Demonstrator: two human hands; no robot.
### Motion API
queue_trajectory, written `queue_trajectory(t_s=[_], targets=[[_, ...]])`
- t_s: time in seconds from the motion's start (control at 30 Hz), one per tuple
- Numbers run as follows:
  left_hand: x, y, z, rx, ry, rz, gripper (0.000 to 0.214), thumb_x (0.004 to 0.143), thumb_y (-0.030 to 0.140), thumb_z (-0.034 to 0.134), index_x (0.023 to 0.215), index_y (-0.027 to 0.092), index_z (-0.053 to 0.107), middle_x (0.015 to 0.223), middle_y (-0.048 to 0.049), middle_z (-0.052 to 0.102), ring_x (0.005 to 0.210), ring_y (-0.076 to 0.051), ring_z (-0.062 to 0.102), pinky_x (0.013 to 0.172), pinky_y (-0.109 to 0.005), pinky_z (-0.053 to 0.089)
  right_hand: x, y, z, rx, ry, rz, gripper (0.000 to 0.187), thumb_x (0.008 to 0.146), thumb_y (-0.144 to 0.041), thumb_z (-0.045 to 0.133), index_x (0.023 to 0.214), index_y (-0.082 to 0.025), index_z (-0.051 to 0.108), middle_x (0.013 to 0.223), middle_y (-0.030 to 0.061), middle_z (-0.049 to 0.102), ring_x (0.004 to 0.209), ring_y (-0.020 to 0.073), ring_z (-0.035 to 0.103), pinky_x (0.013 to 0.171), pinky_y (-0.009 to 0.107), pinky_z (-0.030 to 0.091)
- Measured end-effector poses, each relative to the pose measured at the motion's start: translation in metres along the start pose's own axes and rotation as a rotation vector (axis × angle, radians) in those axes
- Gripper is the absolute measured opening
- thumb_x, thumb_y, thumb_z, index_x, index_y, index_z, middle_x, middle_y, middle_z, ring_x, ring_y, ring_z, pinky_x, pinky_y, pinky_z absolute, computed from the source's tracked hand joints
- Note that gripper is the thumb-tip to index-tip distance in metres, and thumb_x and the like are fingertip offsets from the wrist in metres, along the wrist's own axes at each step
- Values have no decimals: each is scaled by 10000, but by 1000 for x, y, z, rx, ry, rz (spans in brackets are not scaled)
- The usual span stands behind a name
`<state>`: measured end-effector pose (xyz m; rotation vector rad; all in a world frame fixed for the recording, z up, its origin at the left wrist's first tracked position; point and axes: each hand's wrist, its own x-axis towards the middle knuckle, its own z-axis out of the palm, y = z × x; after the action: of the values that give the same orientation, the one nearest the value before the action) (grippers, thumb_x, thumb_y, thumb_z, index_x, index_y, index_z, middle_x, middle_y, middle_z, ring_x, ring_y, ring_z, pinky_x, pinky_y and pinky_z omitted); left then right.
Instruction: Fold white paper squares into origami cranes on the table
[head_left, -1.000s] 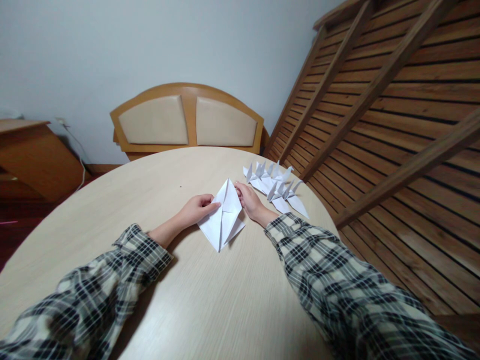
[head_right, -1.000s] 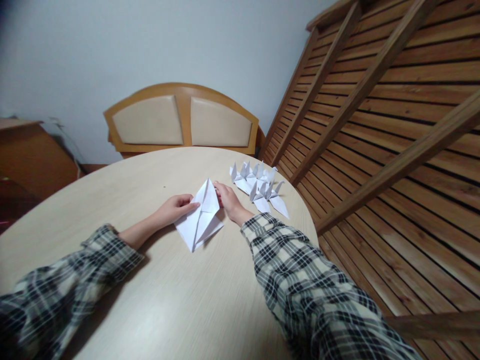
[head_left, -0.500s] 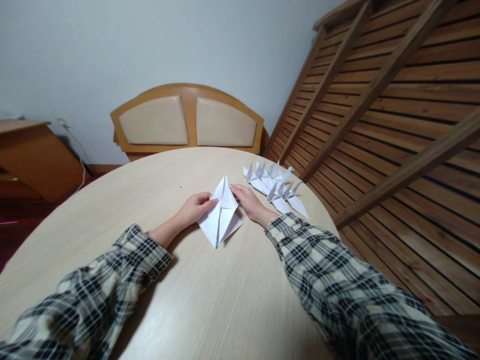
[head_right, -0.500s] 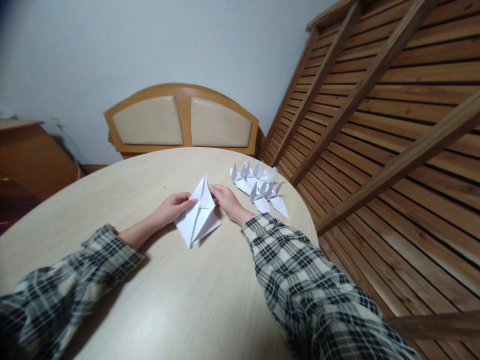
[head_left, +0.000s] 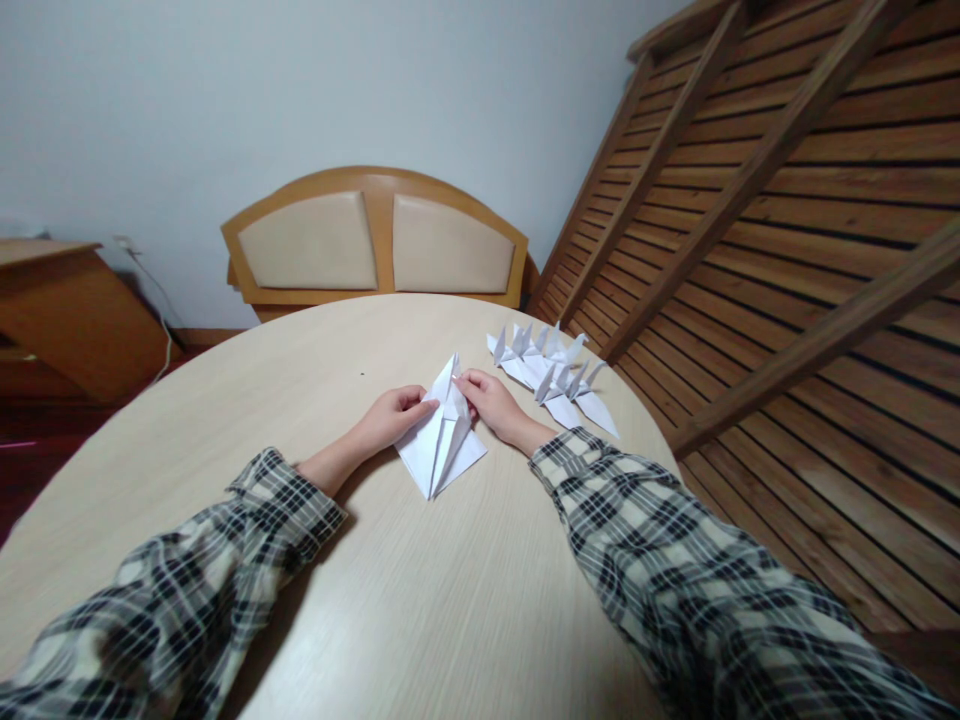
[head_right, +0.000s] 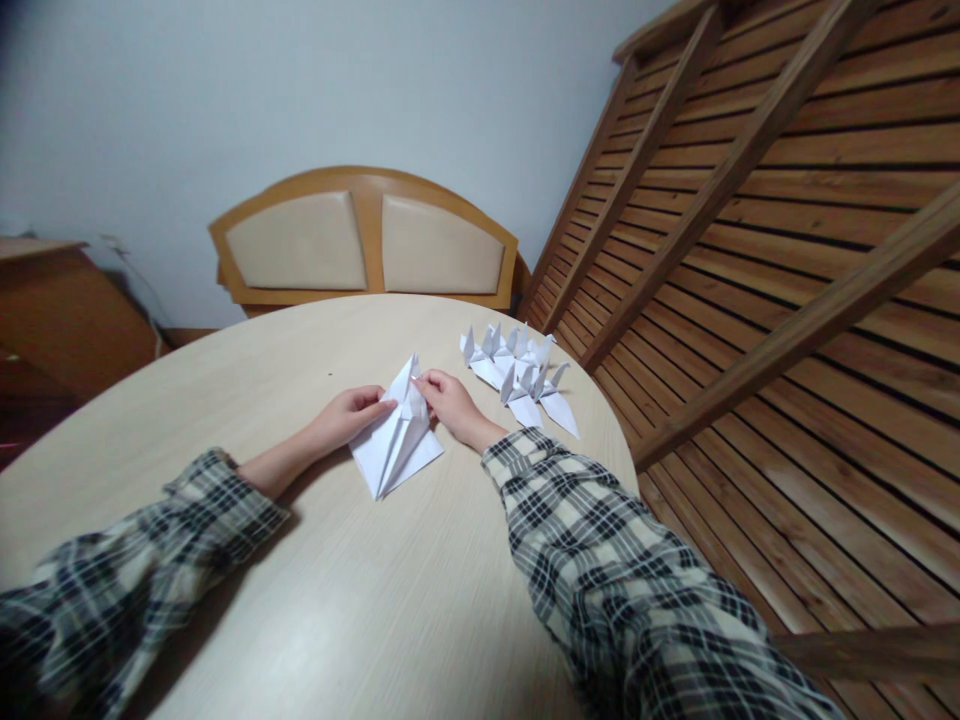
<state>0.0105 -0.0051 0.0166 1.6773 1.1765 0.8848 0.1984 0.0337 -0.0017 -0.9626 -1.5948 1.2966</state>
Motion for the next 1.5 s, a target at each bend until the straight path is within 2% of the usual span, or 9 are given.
queue_trajectory(t_s=[0.2, 0.4, 0.5, 0.67, 0.87, 1.17, 1.33, 1.5], targets=[[1, -3, 0, 19, 6, 20, 286, 793, 416, 596, 684, 156, 545, 617, 1, 478, 548, -110, 410, 508, -255, 300, 1, 4, -1, -92, 31, -43, 245, 885, -379, 536, 719, -210, 472, 566, -54, 439, 455, 98, 433, 415, 232, 338], [0, 0, -1, -59, -24, 17, 250, 773, 389, 630, 726, 145, 605, 626, -5, 507, 545, -112, 423, 502, -253, 293, 2, 5, -1, -279, 187, -261, 245, 847, -313, 551, 649, -204, 455, 641, -21, 468, 617, 128, 450, 580, 266, 373], [-1, 4, -1, -118, -4, 1, 228, 760, 364, 654, 748, 137, 634, 637, -17, 537, 543, -116, 439, 501, -256, 298, 3, 5, -2, -282, 221, -298, 234, 850, -350, 550, 680, -205, 483, 667, -11, 486, 654, 143, 453, 614, 278, 376], [0, 1, -1, -232, 131, 3, 219, 759, 347, 675, 785, 132, 644, 680, -25, 567, 565, -118, 468, 520, -259, 332, 4, 5, -3, -166, 114, -254, 262, 864, -436, 532, 747, -202, 528, 726, 0, 510, 707, 154, 481, 668, 288, 397], [5, -10, -1, -340, 234, -15, 237, 746, 335, 684, 839, 122, 638, 717, -34, 596, 589, -121, 504, 546, -255, 366, 1, -1, -3, -174, -32, -251, 297, 863, -484, 541, 787, -196, 535, 763, 0, 507, 728, 151, 477, 678, 286, 397], [3, -4, -1, -297, 213, -19, 227, 740, 341, 686, 803, 127, 642, 674, -30, 586, 557, -117, 484, 512, -247, 342, 0, 2, -2, -140, -56, -193, 316, 830, -483, 597, 766, -201, 469, 711, -29, 429, 634, 122, 405, 566, 262, 328], [2, -6, -1, -287, 188, -3, 258, 739, 370, 695, 828, 135, 636, 688, -24, 591, 569, -121, 498, 520, -250, 348, 0, 5, -2, -146, -49, -195, 319, 820, -476, 609, 756, -199, 463, 706, -32, 426, 632, 118, 412, 557, 256, 315], [5, -13, -2, -263, 162, 4, 295, 748, 374, 705, 890, 124, 640, 743, -40, 617, 603, -126, 523, 545, -256, 360, 0, 3, -1, -112, -52, -182, 314, 791, -461, 646, 784, -195, 480, 740, -24, 474, 664, 121, 452, 584, 257, 352]])
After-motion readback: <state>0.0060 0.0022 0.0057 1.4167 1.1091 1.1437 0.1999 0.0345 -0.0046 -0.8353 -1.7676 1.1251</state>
